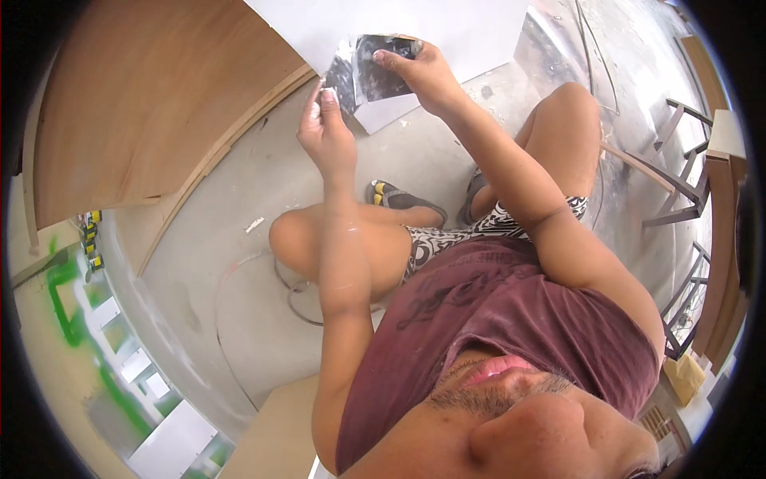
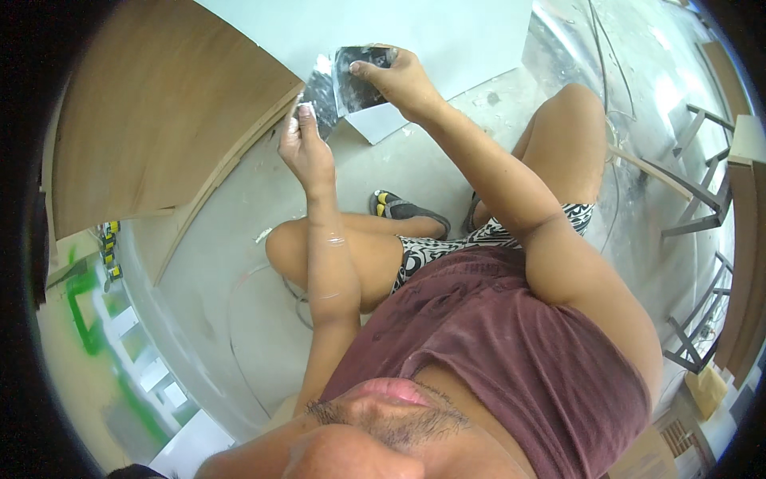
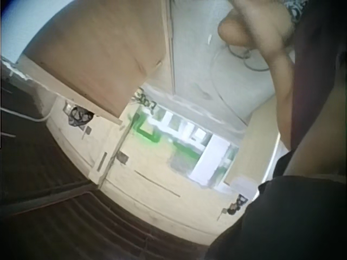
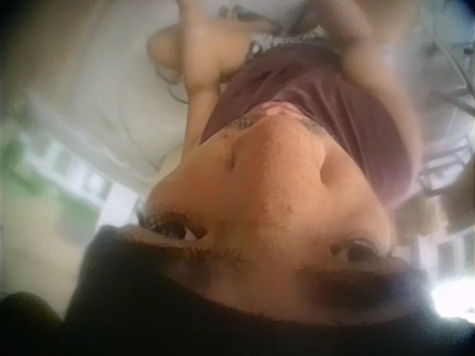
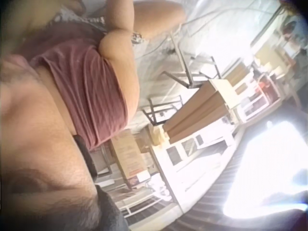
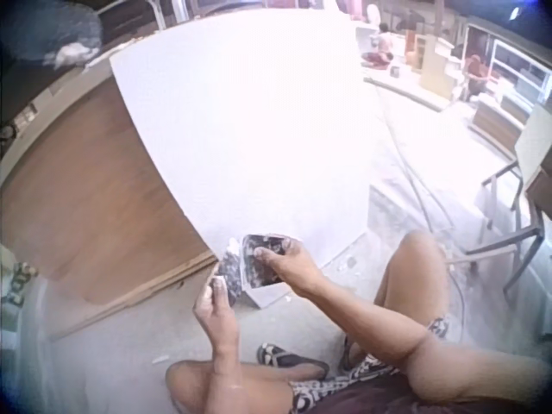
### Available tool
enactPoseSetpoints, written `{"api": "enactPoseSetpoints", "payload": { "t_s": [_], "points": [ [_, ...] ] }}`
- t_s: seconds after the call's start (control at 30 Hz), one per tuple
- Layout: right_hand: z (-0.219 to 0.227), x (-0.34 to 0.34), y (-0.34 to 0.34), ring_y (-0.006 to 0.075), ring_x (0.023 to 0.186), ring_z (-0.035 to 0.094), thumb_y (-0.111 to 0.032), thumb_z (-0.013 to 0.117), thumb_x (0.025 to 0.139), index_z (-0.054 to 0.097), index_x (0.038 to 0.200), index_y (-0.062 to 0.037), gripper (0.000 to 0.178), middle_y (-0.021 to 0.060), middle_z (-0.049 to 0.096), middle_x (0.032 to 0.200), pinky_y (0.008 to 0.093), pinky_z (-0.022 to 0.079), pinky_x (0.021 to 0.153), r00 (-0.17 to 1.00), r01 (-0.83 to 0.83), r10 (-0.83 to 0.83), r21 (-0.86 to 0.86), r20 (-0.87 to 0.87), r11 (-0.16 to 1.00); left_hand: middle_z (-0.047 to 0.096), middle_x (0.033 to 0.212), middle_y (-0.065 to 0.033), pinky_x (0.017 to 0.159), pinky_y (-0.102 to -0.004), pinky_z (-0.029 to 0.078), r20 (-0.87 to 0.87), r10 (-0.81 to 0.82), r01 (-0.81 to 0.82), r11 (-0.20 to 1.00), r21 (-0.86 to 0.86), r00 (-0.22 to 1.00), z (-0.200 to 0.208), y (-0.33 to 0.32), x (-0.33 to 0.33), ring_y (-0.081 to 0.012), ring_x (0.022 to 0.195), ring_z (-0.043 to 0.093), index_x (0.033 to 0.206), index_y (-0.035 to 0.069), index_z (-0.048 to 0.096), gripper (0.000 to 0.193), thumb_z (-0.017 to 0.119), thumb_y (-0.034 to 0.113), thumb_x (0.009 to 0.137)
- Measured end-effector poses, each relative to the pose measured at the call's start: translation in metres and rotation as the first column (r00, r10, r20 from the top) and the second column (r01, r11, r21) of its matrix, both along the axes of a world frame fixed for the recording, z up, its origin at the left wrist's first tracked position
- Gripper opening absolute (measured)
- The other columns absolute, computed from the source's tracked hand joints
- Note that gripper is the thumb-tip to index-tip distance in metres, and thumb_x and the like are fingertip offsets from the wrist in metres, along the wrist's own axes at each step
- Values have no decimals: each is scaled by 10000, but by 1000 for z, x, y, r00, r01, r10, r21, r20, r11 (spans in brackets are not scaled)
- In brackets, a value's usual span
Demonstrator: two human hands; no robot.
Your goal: The person scrapes and spreads putty between metal putty knives and applies the putty onto the panel surface using a putty knife.
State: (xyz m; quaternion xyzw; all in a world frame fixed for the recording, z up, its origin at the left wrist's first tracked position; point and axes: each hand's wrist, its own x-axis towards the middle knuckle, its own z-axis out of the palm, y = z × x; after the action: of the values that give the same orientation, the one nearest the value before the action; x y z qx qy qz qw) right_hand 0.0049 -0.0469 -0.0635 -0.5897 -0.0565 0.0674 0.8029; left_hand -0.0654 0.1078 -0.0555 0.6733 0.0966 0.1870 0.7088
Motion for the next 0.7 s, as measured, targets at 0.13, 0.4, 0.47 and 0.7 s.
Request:
{"api": "enactPoseSetpoints", "payload": {
  "t_s": [0.13, 0.4, 0.47, 0.7],
  "points": [
    [-26, 35, -32, 179, 827, 653, -127, 677, 871, 633, 1074, 64, 282, 117, 678, 949, 309, 536, 755, 942, 324, -335, 190, 29, 927, 644, 1052, -133, 854, -294, 491, -51, -27, 26, 999, -31, 998, -6, 13, 1, -176, 948, 624, 1160, -91, 580, 293, 536, 129, 971],
    [-71, 113, -59, 233, 965, 648, -106, 522, 928, 592, 1209, 21, 316, 162, 678, 1076, 322, 502, 848, 666, 738, -622, -248, 411, 627, 519, 1261, -169, 930, -466, 451, -11, 140, -126, 852, -508, 990, -1, 83, 0, -291, 1139, 537, 1266, -49, 452, 395, 544, 180, 957],
    [-62, 105, -27, 348, 1065, 630, -143, 509, 921, 586, 1223, -6, 340, 237, 644, 1128, 388, 488, 908, 625, 780, -637, -339, 451, 526, 514, 1273, -139, 968, -465, 415, 49, 137, -87, 827, -556, 989, -1, 91, -2, -277, 1160, 515, 1274, -34, 449, 398, 546, 186, 957],
    [-43, 29, 113, 300, 953, 620, -57, 645, 776, 605, 1190, -53, 416, 129, 662, 1114, 415, 527, 793, 572, 809, -354, -437, 740, 393, 517, 1285, -122, 1005, -441, 402, 55, 231, -150, 778, -611, 972, -2, 103, -1, -260, 1180, 509, 1249, 9, 480, 347, 501, 204, 963]
  ]
}}
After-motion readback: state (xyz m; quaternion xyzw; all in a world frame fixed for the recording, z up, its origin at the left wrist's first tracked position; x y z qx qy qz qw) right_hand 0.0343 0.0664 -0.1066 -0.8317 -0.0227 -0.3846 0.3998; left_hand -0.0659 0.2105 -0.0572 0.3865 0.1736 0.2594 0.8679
